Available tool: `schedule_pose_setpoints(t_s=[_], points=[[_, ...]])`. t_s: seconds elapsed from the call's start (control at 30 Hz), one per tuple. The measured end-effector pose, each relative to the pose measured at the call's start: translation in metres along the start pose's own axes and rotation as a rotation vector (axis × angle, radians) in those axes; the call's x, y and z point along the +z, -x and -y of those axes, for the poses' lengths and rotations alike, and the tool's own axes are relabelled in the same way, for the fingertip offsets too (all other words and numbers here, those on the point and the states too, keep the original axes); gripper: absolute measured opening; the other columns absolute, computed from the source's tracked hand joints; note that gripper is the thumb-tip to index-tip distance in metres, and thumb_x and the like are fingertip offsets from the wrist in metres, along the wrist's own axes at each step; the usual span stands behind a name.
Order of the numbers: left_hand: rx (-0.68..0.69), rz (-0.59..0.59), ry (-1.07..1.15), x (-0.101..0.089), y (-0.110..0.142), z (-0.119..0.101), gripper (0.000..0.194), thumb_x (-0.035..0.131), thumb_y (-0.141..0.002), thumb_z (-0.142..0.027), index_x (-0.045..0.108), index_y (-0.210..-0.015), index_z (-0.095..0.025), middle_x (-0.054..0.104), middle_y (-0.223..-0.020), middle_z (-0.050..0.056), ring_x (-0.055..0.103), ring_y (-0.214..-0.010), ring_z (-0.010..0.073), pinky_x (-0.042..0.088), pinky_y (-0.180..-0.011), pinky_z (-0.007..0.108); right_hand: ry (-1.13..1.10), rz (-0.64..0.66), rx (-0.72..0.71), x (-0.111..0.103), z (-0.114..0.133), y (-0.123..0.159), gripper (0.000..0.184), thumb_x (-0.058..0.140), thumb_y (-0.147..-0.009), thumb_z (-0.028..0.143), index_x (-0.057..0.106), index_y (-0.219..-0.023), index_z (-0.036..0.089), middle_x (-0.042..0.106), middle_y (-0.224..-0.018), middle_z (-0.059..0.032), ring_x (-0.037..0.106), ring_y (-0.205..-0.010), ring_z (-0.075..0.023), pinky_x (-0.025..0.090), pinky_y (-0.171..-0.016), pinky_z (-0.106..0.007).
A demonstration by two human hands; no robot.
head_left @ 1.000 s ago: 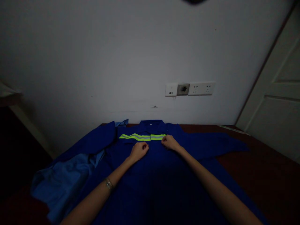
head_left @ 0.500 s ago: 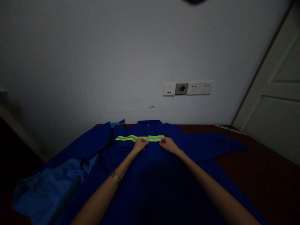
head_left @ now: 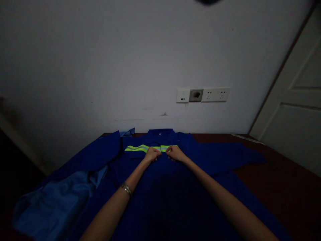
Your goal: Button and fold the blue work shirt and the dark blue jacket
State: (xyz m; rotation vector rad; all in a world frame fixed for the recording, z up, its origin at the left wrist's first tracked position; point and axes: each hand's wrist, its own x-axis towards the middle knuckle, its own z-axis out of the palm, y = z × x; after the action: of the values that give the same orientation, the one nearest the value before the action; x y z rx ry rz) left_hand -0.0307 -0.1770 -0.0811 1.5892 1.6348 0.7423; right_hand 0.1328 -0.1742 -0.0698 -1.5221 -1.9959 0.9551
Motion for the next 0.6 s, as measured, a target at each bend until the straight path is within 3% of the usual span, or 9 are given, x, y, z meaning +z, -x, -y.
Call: schedule_pose_setpoints(t_s=[0.1,0.23,0.6], points=[[0.012,-0.007,0.004,0.0004,0.0012,0.0004,0.016,0.054,-0.069,-0.020,0.059,-0.057,-0.010,0.040,-0.032,-0.006,0.029,-0.025,0.0044,0.022,-0.031,0.018,-0.021,0.048,0.042,0.0050,0.0066,-0.0085,0.011,0.049,-0.071,0.013,0.059,-0.066,0.013,0.059,-0.048,0.0022,0.046,-0.032,-0.0052,0.036,-0.035,-0.014],[0.004,-0.007,0.005,0.0010,0.0017,0.0006,0.014,0.053,-0.068,-0.016,0.060,-0.058,-0.010,0.040,-0.032,-0.007,0.031,-0.026,0.0042,0.022,-0.032,0.017,-0.058,0.105,0.070,0.0083,0.0093,-0.0127,0.019,0.047,-0.072,0.014,0.054,-0.055,0.014,0.057,-0.044,0.0013,0.048,-0.033,-0.0071,0.038,-0.036,-0.016],[-0.011,0.078,0.118,-0.0010,-0.0034,0.0020,0.014,0.054,-0.070,-0.019,0.060,-0.063,-0.010,0.046,-0.039,-0.006,0.040,-0.031,0.0043,0.027,-0.032,0.015,-0.126,0.175,0.085,0.0037,0.0098,-0.0106,0.013,0.048,-0.076,0.016,0.057,-0.067,0.014,0.046,-0.038,0.0067,0.035,-0.028,-0.0036,0.026,-0.031,-0.015]])
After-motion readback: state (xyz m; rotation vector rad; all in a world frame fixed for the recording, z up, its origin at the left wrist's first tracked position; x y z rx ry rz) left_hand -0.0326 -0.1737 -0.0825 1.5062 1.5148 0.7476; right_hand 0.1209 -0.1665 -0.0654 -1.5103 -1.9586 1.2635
